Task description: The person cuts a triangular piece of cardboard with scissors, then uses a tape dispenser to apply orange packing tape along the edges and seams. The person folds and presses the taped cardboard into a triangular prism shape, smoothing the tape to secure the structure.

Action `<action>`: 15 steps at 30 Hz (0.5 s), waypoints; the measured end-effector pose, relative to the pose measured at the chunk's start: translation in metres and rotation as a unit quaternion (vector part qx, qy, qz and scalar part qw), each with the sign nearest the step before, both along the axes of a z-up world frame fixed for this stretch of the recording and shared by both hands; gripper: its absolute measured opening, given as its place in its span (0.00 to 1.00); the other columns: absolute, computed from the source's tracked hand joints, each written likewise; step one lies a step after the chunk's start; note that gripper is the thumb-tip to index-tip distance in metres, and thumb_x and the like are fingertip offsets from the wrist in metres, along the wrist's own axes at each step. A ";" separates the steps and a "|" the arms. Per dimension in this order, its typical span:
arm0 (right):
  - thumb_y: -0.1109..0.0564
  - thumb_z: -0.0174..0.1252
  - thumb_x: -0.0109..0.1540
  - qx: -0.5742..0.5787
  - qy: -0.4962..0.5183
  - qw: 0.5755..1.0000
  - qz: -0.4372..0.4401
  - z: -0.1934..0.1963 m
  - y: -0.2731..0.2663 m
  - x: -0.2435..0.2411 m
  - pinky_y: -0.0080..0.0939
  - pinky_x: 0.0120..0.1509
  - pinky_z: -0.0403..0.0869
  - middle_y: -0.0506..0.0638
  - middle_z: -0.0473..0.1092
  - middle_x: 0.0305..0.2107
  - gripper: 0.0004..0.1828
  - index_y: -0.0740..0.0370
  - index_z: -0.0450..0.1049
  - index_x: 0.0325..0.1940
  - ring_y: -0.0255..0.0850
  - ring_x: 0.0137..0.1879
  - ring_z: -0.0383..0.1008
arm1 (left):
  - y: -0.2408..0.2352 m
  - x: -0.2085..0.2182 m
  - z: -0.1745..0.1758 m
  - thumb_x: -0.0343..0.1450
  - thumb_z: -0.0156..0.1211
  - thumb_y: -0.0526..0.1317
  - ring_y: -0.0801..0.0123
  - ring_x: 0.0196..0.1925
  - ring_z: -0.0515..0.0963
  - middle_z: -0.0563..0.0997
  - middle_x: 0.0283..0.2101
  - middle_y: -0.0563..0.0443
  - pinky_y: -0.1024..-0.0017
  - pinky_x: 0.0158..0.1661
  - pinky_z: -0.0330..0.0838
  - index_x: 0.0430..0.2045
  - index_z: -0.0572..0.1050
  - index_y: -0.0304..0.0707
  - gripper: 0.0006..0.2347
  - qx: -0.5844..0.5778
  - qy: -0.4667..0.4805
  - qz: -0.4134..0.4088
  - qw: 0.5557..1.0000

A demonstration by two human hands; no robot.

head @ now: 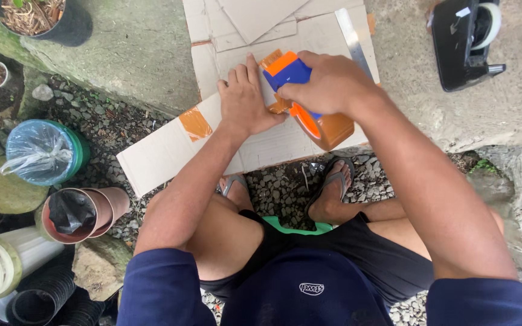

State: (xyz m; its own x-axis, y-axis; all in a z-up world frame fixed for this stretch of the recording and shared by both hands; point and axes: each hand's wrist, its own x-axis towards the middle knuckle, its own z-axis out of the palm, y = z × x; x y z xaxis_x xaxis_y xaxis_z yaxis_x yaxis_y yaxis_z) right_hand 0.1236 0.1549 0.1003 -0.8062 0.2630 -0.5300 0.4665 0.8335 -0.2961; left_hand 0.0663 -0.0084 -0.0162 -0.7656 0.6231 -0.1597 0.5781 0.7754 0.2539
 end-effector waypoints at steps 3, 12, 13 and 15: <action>0.31 0.59 0.55 -0.004 0.032 0.999 0.004 0.008 -0.005 0.020 0.52 0.56 0.76 0.66 0.76 0.45 0.51 0.58 0.57 0.76 0.59 0.52 0.78 | 0.002 0.001 0.000 0.48 0.74 0.67 0.51 0.56 0.67 0.67 0.53 0.38 0.47 0.54 0.57 0.68 0.48 0.20 0.62 -0.018 0.016 0.005 1.000; 0.35 0.57 0.58 -0.037 0.027 0.999 -0.019 0.051 -0.014 0.098 0.55 0.50 0.77 0.64 0.79 0.31 0.46 0.50 0.54 0.77 0.61 0.43 0.81 | -0.001 0.001 -0.005 0.51 0.73 0.68 0.50 0.55 0.66 0.67 0.52 0.36 0.47 0.55 0.56 0.67 0.48 0.19 0.60 -0.005 0.039 0.013 0.999; 0.35 0.56 0.57 -0.037 0.005 0.999 -0.032 0.054 -0.014 0.106 0.55 0.50 0.77 0.63 0.79 0.28 0.46 0.47 0.54 0.78 0.60 0.41 0.81 | 0.000 0.000 -0.006 0.51 0.72 0.68 0.49 0.55 0.66 0.67 0.51 0.36 0.48 0.54 0.56 0.67 0.48 0.19 0.60 -0.009 0.035 0.013 0.999; 0.34 0.58 0.58 -0.040 0.006 0.998 -0.038 0.054 -0.018 0.119 0.54 0.48 0.78 0.63 0.78 0.26 0.47 0.48 0.54 0.78 0.59 0.39 0.82 | 0.001 0.000 -0.007 0.51 0.71 0.68 0.49 0.54 0.66 0.67 0.51 0.35 0.48 0.54 0.56 0.67 0.48 0.19 0.59 -0.014 0.032 0.009 0.999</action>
State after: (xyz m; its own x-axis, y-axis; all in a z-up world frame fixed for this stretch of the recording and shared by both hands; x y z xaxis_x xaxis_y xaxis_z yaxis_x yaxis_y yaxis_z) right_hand 0.2423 0.1373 0.1545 -0.7924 0.2809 -0.5415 0.5234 0.7690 -0.3670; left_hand 0.0662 -0.0072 -0.0228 -0.7860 0.6050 -0.1274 0.5784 0.7923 0.1941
